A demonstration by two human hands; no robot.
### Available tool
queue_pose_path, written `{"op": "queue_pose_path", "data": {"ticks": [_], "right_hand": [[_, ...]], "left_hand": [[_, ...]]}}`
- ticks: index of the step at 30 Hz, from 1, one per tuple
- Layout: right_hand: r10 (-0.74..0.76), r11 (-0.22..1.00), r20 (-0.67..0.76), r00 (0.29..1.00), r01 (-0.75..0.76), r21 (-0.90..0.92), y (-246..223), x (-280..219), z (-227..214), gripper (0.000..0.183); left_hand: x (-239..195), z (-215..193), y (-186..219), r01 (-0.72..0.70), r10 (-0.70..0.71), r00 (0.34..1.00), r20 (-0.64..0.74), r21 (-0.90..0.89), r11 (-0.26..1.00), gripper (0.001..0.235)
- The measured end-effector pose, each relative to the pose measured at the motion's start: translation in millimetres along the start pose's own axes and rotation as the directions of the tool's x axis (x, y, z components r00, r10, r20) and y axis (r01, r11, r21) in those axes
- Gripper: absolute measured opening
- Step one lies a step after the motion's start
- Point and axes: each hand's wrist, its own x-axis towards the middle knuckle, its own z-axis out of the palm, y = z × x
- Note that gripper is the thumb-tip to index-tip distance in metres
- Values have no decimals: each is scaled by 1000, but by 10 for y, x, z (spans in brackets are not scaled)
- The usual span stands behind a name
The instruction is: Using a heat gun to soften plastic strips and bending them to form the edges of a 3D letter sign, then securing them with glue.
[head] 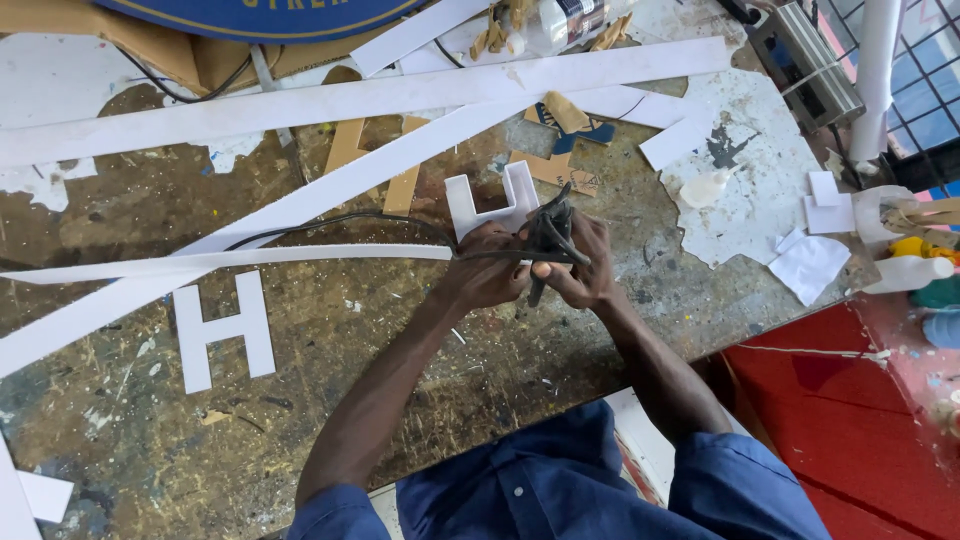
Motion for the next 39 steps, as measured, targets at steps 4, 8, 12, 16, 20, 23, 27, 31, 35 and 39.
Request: {"op": "queue_pose_path", "data": {"ticks": [4,8,12,16,20,23,27,31,35,39], "right_hand": [[1,1000,1,1000,-1,12,135,-122,-41,46],[15,1000,10,1000,-15,-13,190,-211,-110,49],[37,999,34,999,-38,10,111,-64,-62,46],[83,996,89,993,-84,8,97,-63,-48,44],[75,997,65,995,-75,-8,-25,4,11,53],[80,996,52,995,-78,-44,11,-28,-25,48],[46,998,27,999,-45,-46,121,-54,-60,50],[2,1000,40,999,-2,1,74,29,-54,48],[-45,999,26,999,45,14,209,-52,-112,45],[-29,999,-7,1000,29,32,154,-39,-80,42]], "left_hand": [[-51,-100,25,58,-55,997,53,-61,996,71],[-78,-167,23,106,-91,988,127,-115,988,96],[-48,-563,222,108,-93,987,128,-114,988,103],[-57,-847,343,126,-97,980,173,-167,978,96],[-77,-641,226,158,-124,972,201,-160,974,102],[-81,-668,241,156,-129,968,216,-116,981,103],[-92,-738,296,164,-141,969,203,-100,981,107],[-92,-529,226,182,-168,976,141,-96,979,108],[-46,-620,220,119,-108,985,132,-74,990,100],[-55,-293,52,53,-52,992,117,-5,999,91]]}}
